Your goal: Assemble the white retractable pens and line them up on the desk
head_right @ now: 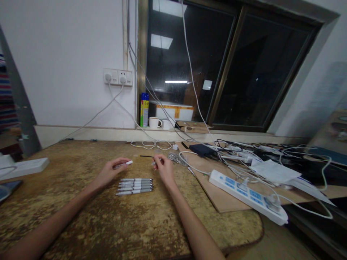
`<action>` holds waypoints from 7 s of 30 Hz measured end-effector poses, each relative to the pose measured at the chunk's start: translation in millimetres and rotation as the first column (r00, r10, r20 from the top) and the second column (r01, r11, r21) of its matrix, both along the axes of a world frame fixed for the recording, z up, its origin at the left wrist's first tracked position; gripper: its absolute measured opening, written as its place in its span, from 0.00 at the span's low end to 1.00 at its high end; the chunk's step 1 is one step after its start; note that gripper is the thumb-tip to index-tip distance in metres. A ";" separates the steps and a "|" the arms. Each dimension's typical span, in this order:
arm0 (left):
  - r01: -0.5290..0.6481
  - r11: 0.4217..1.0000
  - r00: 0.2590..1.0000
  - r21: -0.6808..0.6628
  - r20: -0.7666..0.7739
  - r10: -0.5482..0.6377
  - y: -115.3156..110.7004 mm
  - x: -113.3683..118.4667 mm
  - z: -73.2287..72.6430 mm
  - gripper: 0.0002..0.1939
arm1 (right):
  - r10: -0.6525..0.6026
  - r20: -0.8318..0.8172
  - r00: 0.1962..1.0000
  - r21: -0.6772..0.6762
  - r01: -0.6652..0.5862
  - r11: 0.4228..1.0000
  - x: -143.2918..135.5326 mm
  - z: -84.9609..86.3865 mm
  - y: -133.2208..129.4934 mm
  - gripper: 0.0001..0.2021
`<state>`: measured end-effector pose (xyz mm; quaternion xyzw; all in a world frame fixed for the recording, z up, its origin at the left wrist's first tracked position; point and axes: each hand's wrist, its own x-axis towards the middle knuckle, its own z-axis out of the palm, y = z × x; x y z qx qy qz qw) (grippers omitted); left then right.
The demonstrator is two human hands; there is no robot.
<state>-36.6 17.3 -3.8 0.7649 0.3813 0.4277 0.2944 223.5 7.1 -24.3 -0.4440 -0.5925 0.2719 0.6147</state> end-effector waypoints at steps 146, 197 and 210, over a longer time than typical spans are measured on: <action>0.076 0.997 0.994 0.024 -0.080 -0.074 -19.1 13.5 10.6 0.15 | 0.285 0.187 0.940 -0.040 -0.283 0.958 -28.6 11.7 -26.5 0.12; 0.231 0.935 0.965 -0.270 0.190 -0.184 -24.1 29.1 4.7 0.18 | 0.445 -0.613 0.653 0.046 -0.532 0.845 -40.5 23.6 -29.5 0.17; 0.069 0.988 0.996 -0.137 0.069 -0.060 1.6 5.7 -4.6 0.19 | 0.431 -0.782 0.451 0.119 -0.570 0.813 -18.8 38.2 -31.2 0.10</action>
